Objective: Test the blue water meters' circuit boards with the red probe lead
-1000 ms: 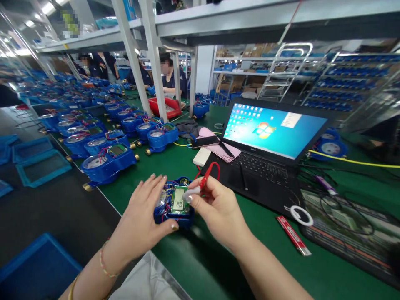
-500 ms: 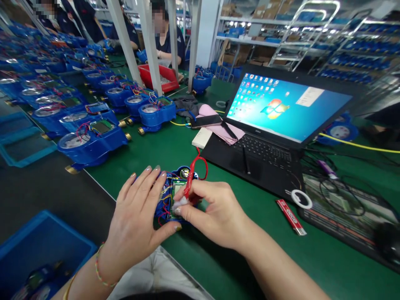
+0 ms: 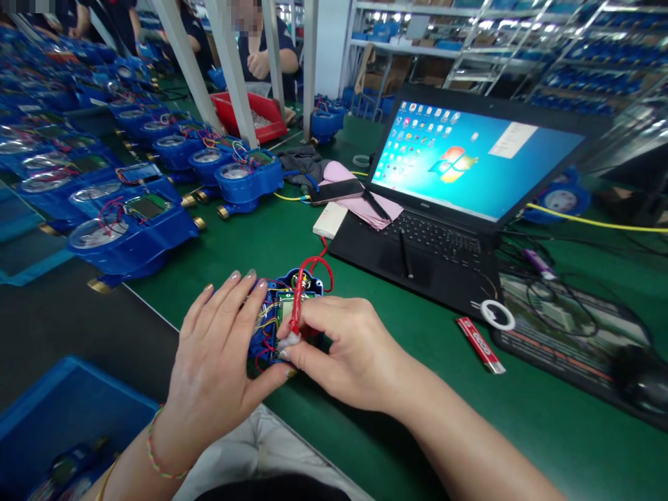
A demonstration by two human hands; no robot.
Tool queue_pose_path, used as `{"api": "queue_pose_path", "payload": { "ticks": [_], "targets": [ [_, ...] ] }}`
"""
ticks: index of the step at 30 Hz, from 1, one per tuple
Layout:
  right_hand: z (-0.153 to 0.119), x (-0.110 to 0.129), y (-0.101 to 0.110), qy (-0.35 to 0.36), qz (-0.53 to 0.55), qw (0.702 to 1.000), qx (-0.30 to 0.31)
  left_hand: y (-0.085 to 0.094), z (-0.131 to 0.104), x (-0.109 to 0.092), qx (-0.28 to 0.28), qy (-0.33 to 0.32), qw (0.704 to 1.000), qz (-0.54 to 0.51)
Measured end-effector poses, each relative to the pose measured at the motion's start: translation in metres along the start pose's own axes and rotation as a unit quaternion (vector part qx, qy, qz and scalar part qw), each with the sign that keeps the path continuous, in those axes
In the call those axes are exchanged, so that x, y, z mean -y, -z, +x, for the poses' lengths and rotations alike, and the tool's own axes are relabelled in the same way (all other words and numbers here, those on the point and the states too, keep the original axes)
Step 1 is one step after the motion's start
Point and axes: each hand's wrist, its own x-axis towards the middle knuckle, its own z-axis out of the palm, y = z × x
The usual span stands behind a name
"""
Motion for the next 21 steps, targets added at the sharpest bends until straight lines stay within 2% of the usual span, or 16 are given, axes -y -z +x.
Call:
{"api": "queue_pose_path", "payload": {
  "ticks": [21],
  "targets": [
    [0.0033,0.0012,0.0015,-0.002,-0.04,0.999,0.008,-0.0012,0.0032,0.0017,-0.001,0.008,1.0,-0.005]
  ]
}}
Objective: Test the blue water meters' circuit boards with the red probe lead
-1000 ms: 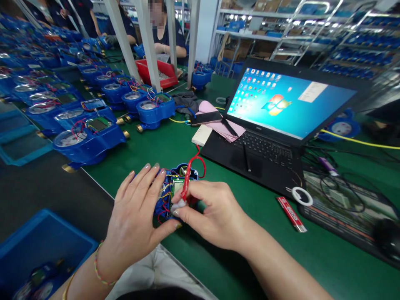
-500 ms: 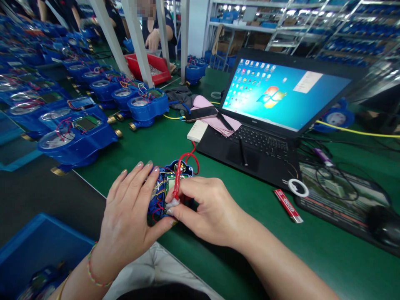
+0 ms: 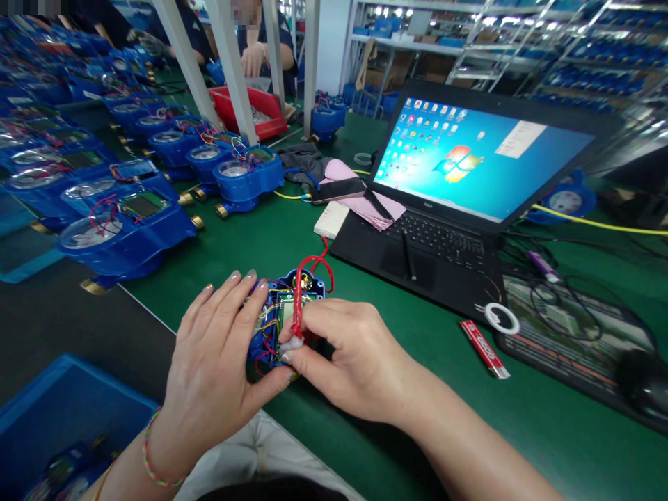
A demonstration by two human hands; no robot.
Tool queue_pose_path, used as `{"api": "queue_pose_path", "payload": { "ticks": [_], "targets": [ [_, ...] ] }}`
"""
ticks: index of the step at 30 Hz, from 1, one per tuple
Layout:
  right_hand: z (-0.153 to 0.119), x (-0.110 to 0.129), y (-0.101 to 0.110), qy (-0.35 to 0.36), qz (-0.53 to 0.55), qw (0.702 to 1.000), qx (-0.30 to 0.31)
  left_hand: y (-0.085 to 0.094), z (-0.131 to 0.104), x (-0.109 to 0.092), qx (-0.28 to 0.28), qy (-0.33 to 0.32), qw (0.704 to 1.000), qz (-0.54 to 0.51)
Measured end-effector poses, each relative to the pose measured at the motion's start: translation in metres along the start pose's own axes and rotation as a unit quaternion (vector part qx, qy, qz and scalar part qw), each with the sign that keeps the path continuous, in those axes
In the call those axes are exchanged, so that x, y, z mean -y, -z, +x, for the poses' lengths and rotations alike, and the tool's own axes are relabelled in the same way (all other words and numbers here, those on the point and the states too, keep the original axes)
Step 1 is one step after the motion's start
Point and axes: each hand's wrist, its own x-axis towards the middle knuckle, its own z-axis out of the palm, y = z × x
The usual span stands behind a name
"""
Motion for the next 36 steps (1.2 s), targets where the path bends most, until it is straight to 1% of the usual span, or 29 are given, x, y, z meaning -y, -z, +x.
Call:
{"api": "queue_pose_path", "payload": {
  "ticks": [10,16,22,25,29,36],
  "targets": [
    [0.0,0.0,-0.003,0.013,-0.023,1.0,-0.001,0.002,0.001,0.0,0.005,0.004,1.0,-0.011],
    [0.002,-0.001,-0.006,0.029,-0.015,0.999,-0.008,0.002,0.003,0.001,0.012,-0.006,1.0,-0.002],
    [0.002,-0.003,-0.008,0.012,-0.002,1.0,0.002,0.003,0.002,0.004,0.009,-0.022,1.0,0.018],
    [0.002,-0.003,-0.008,0.003,0.001,1.0,0.011,0.002,0.003,0.006,0.001,-0.038,0.999,0.035],
    [0.003,-0.002,-0.009,0.003,0.005,1.0,0.011,0.0,0.004,0.009,-0.023,-0.064,0.996,0.063],
    [0.008,0.0,-0.009,0.0,0.017,1.0,0.006,-0.007,0.004,0.017,-0.05,-0.105,0.987,0.111]
  ]
}}
